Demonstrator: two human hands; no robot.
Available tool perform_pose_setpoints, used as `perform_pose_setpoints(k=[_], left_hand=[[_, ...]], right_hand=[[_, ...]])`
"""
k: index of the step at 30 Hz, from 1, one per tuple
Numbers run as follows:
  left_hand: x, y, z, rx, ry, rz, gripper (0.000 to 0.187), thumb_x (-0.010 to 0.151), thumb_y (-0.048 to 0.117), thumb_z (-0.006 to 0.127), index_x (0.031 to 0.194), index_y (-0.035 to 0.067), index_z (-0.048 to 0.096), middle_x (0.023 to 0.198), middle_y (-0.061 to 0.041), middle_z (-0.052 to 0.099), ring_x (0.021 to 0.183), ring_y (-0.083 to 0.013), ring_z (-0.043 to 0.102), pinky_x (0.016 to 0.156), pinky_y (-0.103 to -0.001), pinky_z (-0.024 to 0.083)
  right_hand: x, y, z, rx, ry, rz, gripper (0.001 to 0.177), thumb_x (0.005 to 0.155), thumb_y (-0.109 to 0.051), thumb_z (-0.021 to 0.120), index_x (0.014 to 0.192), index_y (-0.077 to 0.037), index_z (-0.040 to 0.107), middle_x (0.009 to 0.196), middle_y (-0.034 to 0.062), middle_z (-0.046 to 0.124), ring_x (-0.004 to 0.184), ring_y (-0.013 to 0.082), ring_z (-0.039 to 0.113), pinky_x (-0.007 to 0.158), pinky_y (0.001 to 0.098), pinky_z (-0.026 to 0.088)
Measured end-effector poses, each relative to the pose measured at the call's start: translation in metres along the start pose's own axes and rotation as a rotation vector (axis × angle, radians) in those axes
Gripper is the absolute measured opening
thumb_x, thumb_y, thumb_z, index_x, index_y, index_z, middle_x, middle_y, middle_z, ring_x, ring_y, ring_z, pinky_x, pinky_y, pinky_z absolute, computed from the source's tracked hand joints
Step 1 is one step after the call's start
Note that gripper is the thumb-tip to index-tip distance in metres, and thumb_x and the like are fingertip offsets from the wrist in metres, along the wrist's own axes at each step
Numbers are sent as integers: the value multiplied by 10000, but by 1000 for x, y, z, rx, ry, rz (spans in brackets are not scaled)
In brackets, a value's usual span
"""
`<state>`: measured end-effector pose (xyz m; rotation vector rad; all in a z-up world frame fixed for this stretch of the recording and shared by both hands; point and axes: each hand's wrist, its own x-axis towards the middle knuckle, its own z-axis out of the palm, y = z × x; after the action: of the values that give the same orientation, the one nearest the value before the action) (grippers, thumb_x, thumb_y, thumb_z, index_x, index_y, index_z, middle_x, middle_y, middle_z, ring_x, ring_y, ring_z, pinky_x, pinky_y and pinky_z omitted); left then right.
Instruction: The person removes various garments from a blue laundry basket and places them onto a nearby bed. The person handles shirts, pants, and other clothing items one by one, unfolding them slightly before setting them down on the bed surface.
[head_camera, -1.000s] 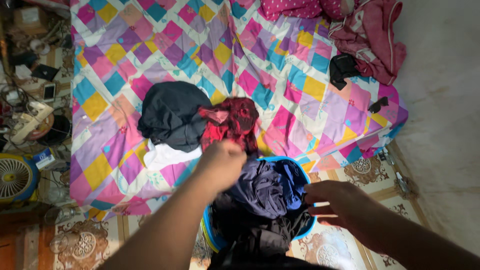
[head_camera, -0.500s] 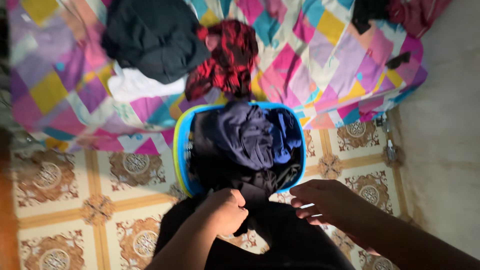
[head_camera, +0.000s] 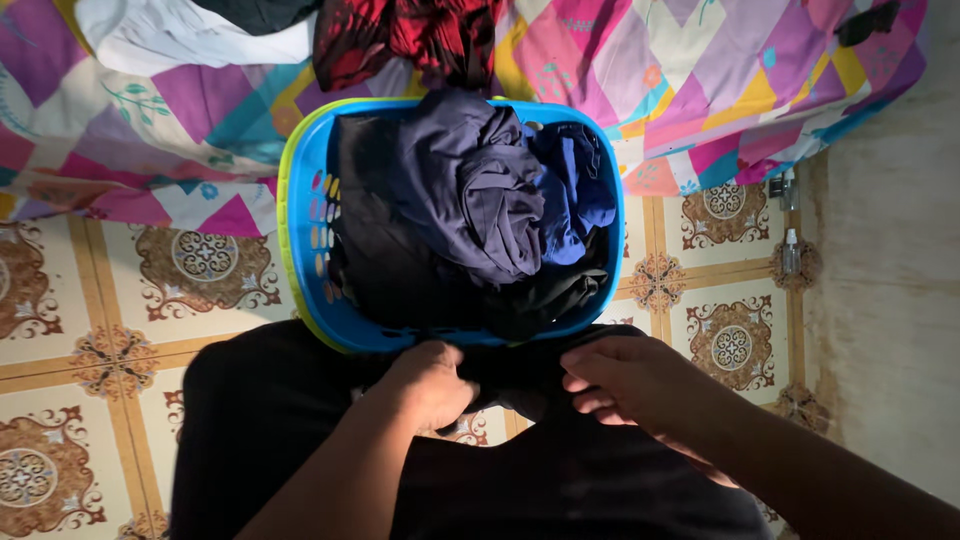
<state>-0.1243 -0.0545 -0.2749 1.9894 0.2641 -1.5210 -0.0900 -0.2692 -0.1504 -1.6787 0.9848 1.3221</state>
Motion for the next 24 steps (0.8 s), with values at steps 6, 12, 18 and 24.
perform_pose_setpoints(k=[6, 12, 18, 24], left_hand=[[-64, 32, -26, -559, 59, 186, 295, 818, 236, 786, 1066, 79, 807, 889, -66, 799, 792, -159, 715, 749, -291, 562], [-150, 100, -90, -1038, -298, 462, 244, 812, 177, 802, 965, -12, 789, 823, -58, 752, 729, -147, 665, 717, -288, 522], [-203, 160, -153, -1349, -311, 832, 436, 898, 79, 716, 1307, -53, 642, 929, -79, 714, 867, -159, 625, 869, -300, 484], [-210, 134, -177, -654, 197, 430, 791, 710, 59, 638, 1483, 177, 516, 802, -117, 668, 718, -194, 620, 669, -318, 484]], right_hand=[[-23, 12, -11, -38, 57, -39, 395, 931, -412, 678, 1101, -62, 749, 957, 0, 731, 838, 121, 666, 776, 290, 541], [-61, -11, -16, 62, -53, -366, 582, 734, -159, 800, 1291, -130, 634, 1103, 16, 723, 1021, 118, 700, 859, 284, 572], [-124, -71, -21, 150, 18, -293, 405, 879, -327, 708, 1254, -177, 676, 1115, -56, 751, 1057, 131, 654, 870, 384, 540], [-182, -114, -41, 767, -433, -695, 359, 981, -260, 612, 1291, -82, 646, 1230, 102, 732, 1134, 263, 666, 952, 504, 505]])
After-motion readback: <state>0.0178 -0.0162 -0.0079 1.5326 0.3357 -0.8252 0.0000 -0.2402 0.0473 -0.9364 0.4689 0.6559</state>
